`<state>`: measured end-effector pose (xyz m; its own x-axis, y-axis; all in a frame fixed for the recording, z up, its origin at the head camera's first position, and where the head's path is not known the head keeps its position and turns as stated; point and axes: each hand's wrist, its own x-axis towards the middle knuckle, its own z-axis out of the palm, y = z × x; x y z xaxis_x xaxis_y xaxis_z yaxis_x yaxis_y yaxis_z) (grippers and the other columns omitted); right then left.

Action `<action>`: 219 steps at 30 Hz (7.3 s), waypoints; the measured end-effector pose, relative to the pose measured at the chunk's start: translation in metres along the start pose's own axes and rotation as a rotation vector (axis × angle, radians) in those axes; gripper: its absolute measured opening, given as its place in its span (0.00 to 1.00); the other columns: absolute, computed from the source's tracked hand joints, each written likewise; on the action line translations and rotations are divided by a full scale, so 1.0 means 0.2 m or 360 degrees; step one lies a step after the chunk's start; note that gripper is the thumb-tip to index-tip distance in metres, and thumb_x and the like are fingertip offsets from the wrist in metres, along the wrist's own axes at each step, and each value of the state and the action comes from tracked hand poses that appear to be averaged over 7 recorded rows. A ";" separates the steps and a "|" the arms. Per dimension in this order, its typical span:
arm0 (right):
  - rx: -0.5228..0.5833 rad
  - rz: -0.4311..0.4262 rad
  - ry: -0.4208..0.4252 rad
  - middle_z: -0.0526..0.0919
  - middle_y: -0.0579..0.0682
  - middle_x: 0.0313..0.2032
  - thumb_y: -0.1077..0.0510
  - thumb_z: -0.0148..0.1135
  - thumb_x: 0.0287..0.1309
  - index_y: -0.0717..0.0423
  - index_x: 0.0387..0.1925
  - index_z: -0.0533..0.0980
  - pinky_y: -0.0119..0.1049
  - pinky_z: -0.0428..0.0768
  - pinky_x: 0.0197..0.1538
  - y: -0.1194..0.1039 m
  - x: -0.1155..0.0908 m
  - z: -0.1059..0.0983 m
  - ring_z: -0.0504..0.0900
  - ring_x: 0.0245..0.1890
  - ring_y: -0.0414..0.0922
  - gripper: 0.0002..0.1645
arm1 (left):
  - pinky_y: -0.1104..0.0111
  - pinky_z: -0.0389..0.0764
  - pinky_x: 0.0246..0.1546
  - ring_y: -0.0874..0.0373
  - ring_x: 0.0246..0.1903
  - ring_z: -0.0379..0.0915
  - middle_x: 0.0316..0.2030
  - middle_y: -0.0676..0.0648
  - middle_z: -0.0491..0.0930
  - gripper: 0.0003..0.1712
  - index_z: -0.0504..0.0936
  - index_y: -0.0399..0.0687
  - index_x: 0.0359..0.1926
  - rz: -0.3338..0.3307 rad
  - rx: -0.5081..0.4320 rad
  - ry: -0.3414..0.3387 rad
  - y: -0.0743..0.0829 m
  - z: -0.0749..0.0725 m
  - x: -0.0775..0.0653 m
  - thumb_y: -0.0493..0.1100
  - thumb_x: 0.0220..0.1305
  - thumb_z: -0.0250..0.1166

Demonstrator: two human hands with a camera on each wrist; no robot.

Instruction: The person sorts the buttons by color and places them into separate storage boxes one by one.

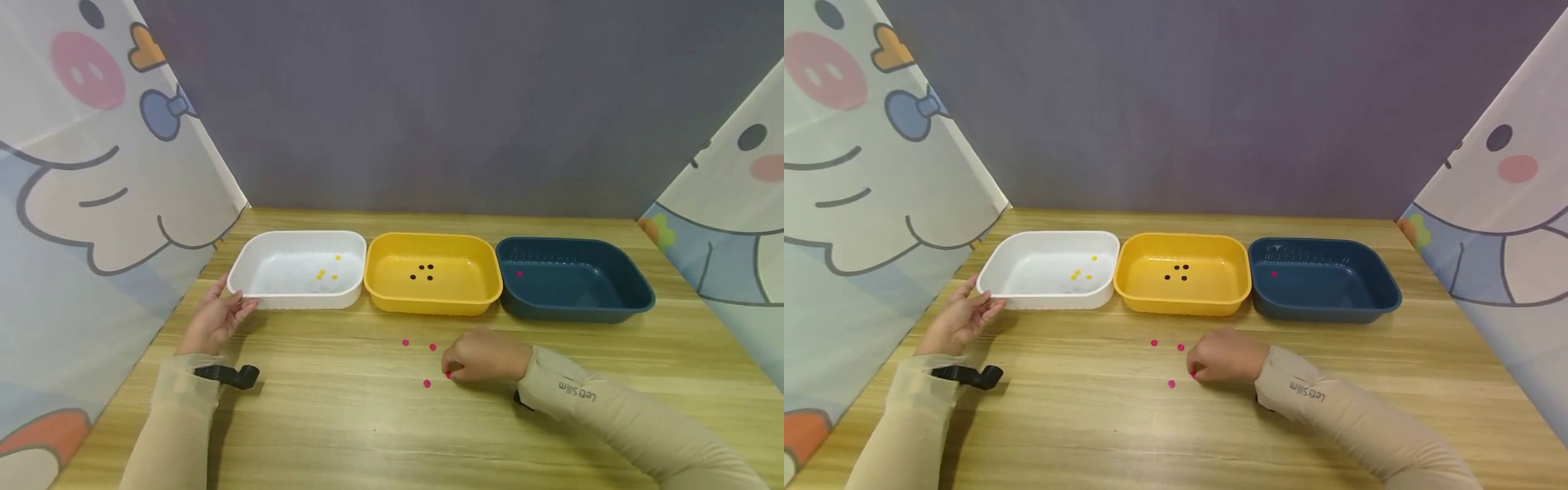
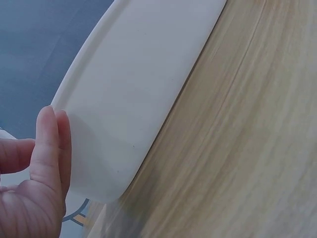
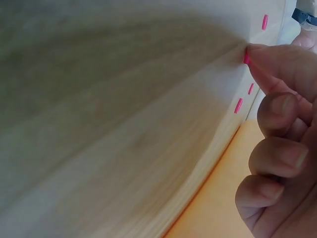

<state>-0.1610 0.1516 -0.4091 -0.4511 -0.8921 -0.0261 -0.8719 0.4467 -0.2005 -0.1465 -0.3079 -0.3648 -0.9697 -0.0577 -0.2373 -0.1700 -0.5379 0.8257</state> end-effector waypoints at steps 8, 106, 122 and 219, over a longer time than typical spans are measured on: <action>0.0011 0.0012 0.0001 0.75 0.32 0.22 0.59 0.65 0.52 0.44 0.26 0.80 0.24 0.72 0.26 0.00 0.01 0.00 0.69 0.23 0.31 0.05 | 0.74 0.86 0.36 0.55 0.28 0.82 0.30 0.42 0.78 0.44 0.30 0.69 0.75 -0.0002 0.0001 0.0032 -0.01 -0.01 -0.01 0.30 0.73 0.42; 0.0903 0.1076 0.0838 0.81 0.38 0.30 0.54 0.58 0.65 0.63 0.40 0.81 0.32 0.74 0.31 0.67 -0.45 -0.51 0.71 0.27 0.42 0.15 | 0.73 0.86 0.38 0.54 0.29 0.82 0.30 0.42 0.77 0.44 0.30 0.69 0.75 0.0001 0.0011 0.0020 0.00 0.01 0.00 0.29 0.73 0.41; 0.0664 0.1027 0.0603 0.80 0.43 0.26 0.59 0.57 0.61 0.70 0.38 0.80 0.31 0.70 0.31 0.86 -0.48 -0.56 0.66 0.23 0.38 0.16 | 0.73 0.86 0.39 0.54 0.29 0.81 0.31 0.42 0.76 0.44 0.28 0.65 0.75 0.0010 0.0063 0.0047 -0.01 0.04 0.00 0.28 0.73 0.40; -0.0105 -0.0417 -0.0146 0.85 0.31 0.33 0.56 0.68 0.52 0.43 0.35 0.86 0.12 0.73 0.35 0.03 0.17 -0.08 0.77 0.31 0.25 0.08 | 0.76 0.84 0.40 0.57 0.30 0.81 0.33 0.44 0.75 0.43 0.29 0.65 0.75 0.0053 0.0065 0.0030 -0.02 0.06 0.06 0.28 0.73 0.39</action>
<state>-0.1845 0.1256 -0.3958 -0.1925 -0.9787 -0.0707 -0.9683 0.2011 -0.1481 -0.1606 -0.2959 -0.3645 -0.9716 -0.0912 -0.2184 -0.1449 -0.5005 0.8535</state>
